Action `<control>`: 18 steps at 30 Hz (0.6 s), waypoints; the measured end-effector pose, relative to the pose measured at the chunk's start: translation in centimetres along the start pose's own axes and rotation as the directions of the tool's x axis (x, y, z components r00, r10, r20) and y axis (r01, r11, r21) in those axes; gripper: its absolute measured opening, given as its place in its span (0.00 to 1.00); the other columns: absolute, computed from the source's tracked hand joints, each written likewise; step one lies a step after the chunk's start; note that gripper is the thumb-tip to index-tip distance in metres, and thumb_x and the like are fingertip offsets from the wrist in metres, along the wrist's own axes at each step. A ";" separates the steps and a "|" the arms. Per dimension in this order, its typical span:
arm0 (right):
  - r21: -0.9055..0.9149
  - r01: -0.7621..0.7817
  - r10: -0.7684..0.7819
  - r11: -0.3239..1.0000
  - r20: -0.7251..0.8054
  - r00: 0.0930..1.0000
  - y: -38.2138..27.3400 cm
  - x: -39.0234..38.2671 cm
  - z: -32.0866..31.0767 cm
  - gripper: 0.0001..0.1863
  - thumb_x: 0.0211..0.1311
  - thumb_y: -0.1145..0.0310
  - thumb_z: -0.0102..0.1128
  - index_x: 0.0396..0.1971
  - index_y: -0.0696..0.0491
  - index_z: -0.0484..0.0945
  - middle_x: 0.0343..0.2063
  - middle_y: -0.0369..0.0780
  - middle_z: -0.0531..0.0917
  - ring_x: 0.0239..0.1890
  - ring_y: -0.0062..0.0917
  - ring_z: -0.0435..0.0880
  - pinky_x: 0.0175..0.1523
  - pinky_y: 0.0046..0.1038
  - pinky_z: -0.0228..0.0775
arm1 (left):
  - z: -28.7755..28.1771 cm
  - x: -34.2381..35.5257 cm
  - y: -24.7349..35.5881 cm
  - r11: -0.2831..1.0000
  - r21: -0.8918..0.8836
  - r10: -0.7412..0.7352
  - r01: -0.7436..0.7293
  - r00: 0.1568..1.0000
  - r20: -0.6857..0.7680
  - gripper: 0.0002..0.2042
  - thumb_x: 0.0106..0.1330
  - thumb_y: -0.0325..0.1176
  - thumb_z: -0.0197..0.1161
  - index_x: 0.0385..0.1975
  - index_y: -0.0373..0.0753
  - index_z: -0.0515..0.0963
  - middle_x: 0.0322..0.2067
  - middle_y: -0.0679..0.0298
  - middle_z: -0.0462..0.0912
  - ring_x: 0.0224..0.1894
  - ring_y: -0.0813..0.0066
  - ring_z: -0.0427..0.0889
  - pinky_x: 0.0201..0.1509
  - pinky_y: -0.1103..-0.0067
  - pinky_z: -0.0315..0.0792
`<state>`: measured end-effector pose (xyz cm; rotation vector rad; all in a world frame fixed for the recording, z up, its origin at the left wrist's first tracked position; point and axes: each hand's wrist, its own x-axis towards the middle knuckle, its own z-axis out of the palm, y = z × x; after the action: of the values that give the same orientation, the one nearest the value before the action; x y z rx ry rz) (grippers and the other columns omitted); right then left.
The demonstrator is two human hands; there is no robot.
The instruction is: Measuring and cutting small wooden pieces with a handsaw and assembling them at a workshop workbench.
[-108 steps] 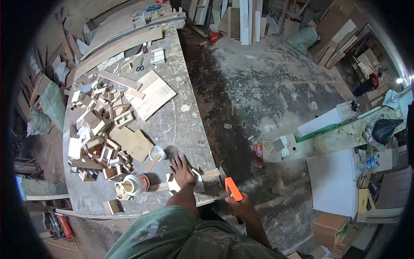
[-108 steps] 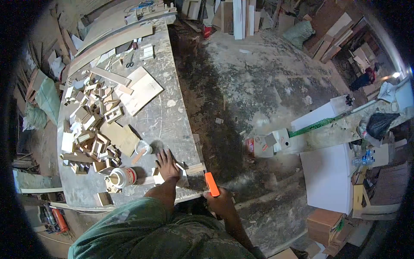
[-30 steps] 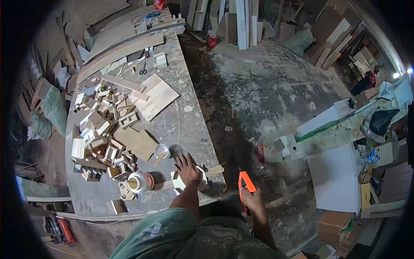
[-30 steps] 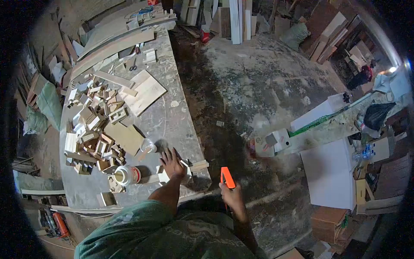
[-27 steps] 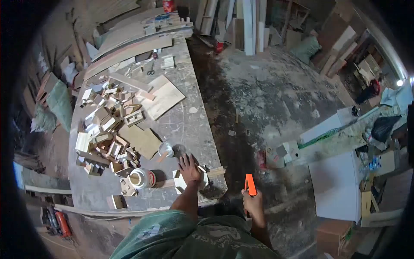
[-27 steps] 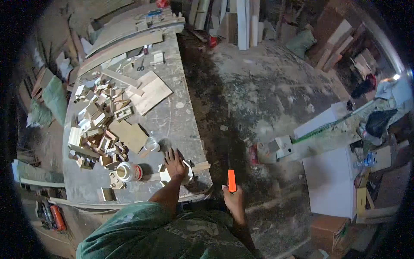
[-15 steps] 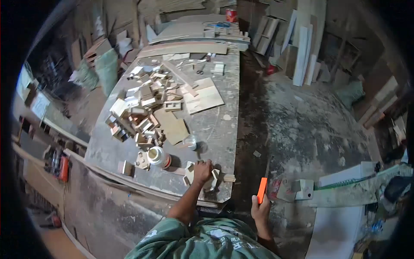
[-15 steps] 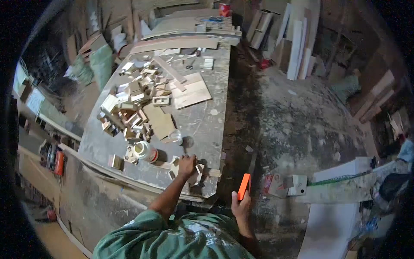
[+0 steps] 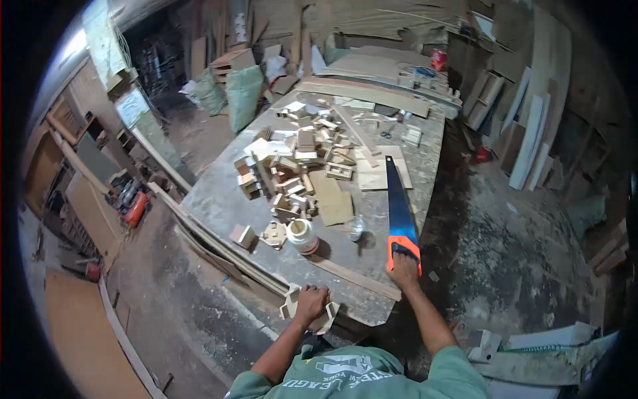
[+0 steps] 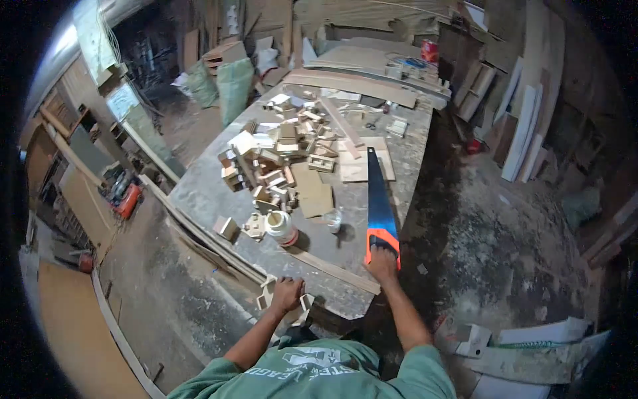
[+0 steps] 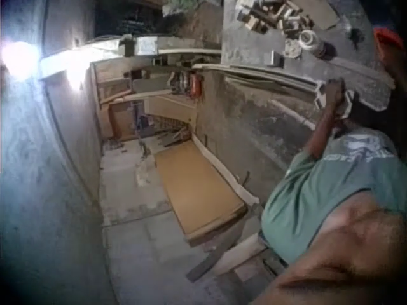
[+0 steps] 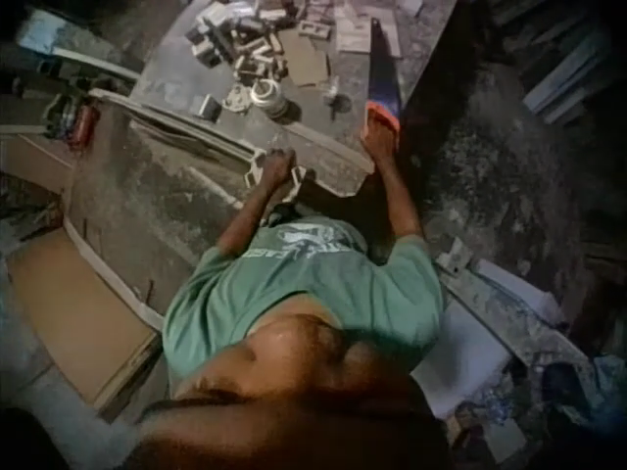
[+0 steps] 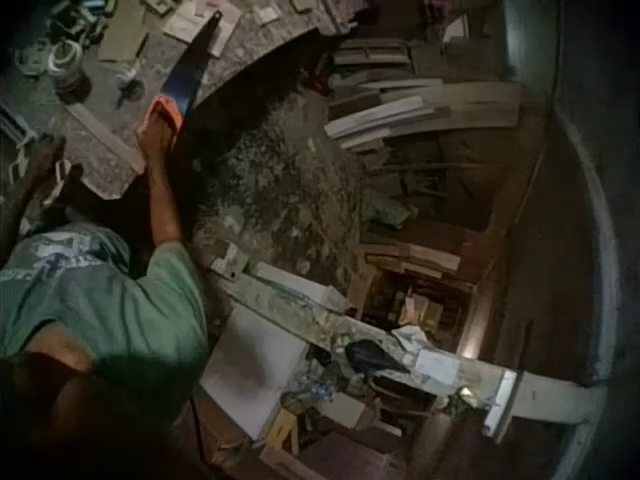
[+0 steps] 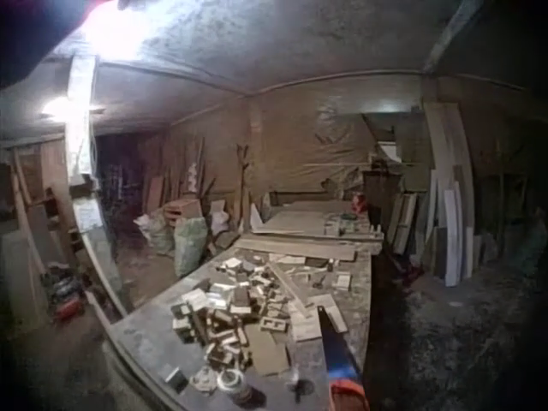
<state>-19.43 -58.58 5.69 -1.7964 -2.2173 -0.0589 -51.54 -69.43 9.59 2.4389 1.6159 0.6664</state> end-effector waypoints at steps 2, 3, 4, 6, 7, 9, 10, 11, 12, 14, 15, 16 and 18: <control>-0.117 0.038 -0.031 0.992 0.064 0.997 0.8 4.5 1.2 0.19 0.52 0.53 0.60 0.37 0.52 0.77 0.34 0.44 0.81 0.39 0.38 0.79 0.48 0.44 0.67 | -0.8 -2.6 -3.0 0.995 0.033 -0.099 0.098 0.995 0.021 0.07 0.61 0.37 0.58 0.28 0.40 0.74 0.21 0.55 0.77 0.29 0.52 0.77 0.39 0.62 0.64; -0.182 0.086 -0.082 0.980 0.030 0.996 1.9 5.9 2.4 0.21 0.53 0.52 0.59 0.41 0.51 0.78 0.36 0.45 0.81 0.42 0.39 0.78 0.49 0.48 0.64 | -0.7 -3.4 -4.4 0.991 0.057 -0.124 0.124 0.992 -0.006 0.07 0.62 0.36 0.57 0.28 0.40 0.74 0.20 0.54 0.76 0.29 0.53 0.77 0.39 0.62 0.65; -0.180 0.093 -0.088 0.979 0.034 0.996 3.0 6.9 3.3 0.21 0.53 0.52 0.59 0.41 0.51 0.78 0.36 0.45 0.81 0.42 0.39 0.78 0.49 0.48 0.64 | -1.6 -3.5 -5.1 0.982 0.104 -0.161 0.156 0.986 0.038 0.07 0.64 0.36 0.56 0.29 0.41 0.74 0.21 0.54 0.77 0.30 0.53 0.78 0.39 0.63 0.65; -0.270 0.050 -0.022 0.962 0.107 0.994 3.0 9.1 4.5 0.24 0.54 0.51 0.61 0.47 0.51 0.77 0.43 0.47 0.79 0.50 0.42 0.74 0.56 0.51 0.60 | -2.3 -4.6 -8.5 0.977 0.134 -0.170 0.164 0.985 0.033 0.10 0.67 0.40 0.54 0.29 0.41 0.74 0.19 0.52 0.78 0.27 0.50 0.79 0.37 0.60 0.66; -0.256 0.067 -0.041 0.964 0.108 0.993 1.5 10.2 4.1 0.24 0.54 0.51 0.61 0.47 0.51 0.77 0.43 0.47 0.79 0.50 0.42 0.74 0.56 0.51 0.60 | -3.0 -5.3 -10.3 0.972 0.148 -0.188 0.182 0.982 0.028 0.10 0.67 0.40 0.54 0.29 0.41 0.74 0.19 0.52 0.78 0.27 0.50 0.79 0.37 0.60 0.66; -0.214 0.023 0.024 0.976 0.214 0.976 -0.2 11.1 3.0 0.27 0.56 0.51 0.63 0.51 0.51 0.75 0.51 0.50 0.74 0.58 0.44 0.68 0.63 0.53 0.54 | -4.1 -6.1 -13.9 0.955 0.208 -0.223 0.211 0.974 0.038 0.12 0.68 0.42 0.53 0.29 0.42 0.74 0.19 0.52 0.78 0.28 0.51 0.79 0.38 0.60 0.67; -0.220 0.015 0.034 0.975 0.215 0.976 -0.6 10.9 2.7 0.27 0.56 0.51 0.63 0.51 0.51 0.75 0.51 0.50 0.74 0.58 0.44 0.68 0.63 0.53 0.54 | -4.8 -5.4 -15.4 0.955 0.217 -0.212 0.200 0.977 0.033 0.12 0.68 0.42 0.52 0.29 0.41 0.74 0.19 0.52 0.78 0.27 0.50 0.79 0.38 0.60 0.67; -0.169 -0.044 0.076 0.985 0.190 0.979 -0.8 10.7 2.3 0.28 0.55 0.51 0.65 0.53 0.50 0.74 0.53 0.50 0.73 0.60 0.45 0.66 0.65 0.54 0.52 | -5.5 -4.6 -16.9 0.949 0.194 -0.259 0.249 0.965 0.030 0.13 0.69 0.42 0.51 0.28 0.41 0.74 0.19 0.51 0.78 0.26 0.49 0.79 0.37 0.58 0.68; -0.122 -0.111 0.130 0.986 0.162 0.978 -0.6 10.5 1.6 0.30 0.55 0.52 0.66 0.55 0.50 0.73 0.56 0.51 0.71 0.61 0.46 0.64 0.67 0.55 0.49 | -6.4 -2.8 -18.1 0.944 0.165 -0.295 0.287 0.955 0.030 0.13 0.69 0.42 0.51 0.28 0.40 0.74 0.19 0.51 0.78 0.26 0.49 0.79 0.36 0.57 0.68; -0.086 -0.141 0.148 0.986 0.094 0.984 -3.3 9.1 0.3 0.30 0.54 0.55 0.67 0.56 0.50 0.72 0.55 0.50 0.71 0.60 0.46 0.65 0.66 0.53 0.51 | -7.9 -1.0 -23.3 0.921 0.185 -0.337 0.342 0.940 -0.059 0.13 0.70 0.41 0.49 0.30 0.39 0.74 0.20 0.48 0.78 0.27 0.46 0.80 0.35 0.54 0.69; 0.014 -0.200 0.200 0.980 0.001 0.980 -3.5 7.3 -0.5 0.30 0.52 0.61 0.67 0.57 0.50 0.70 0.54 0.49 0.70 0.60 0.48 0.65 0.65 0.52 0.54 | -8.9 2.1 -23.8 0.912 0.113 -0.386 0.394 0.919 -0.086 0.13 0.70 0.41 0.49 0.31 0.38 0.75 0.21 0.47 0.79 0.29 0.45 0.80 0.35 0.53 0.69; 0.117 -0.247 0.259 0.962 -0.098 0.961 -3.7 5.4 -1.4 0.31 0.50 0.67 0.66 0.57 0.50 0.69 0.54 0.49 0.69 0.60 0.49 0.64 0.63 0.50 0.56 | -10.3 5.7 -24.0 0.899 0.040 -0.431 0.437 0.896 -0.108 0.14 0.70 0.41 0.48 0.32 0.38 0.75 0.23 0.46 0.80 0.31 0.44 0.81 0.35 0.52 0.70; 0.116 -0.217 0.237 0.969 -0.207 0.949 -5.6 2.2 -2.6 0.30 0.49 0.70 0.65 0.55 0.53 0.70 0.51 0.49 0.71 0.58 0.49 0.66 0.61 0.48 0.59 | -11.2 10.1 -29.7 0.853 0.114 -0.485 0.509 0.854 -0.190 0.14 0.71 0.42 0.45 0.37 0.39 0.75 0.28 0.47 0.82 0.34 0.42 0.81 0.37 0.53 0.72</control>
<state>-24.74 -58.29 9.58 -1.8823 -1.8217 -0.1007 -78.06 -49.43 11.94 1.9482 2.3252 0.6636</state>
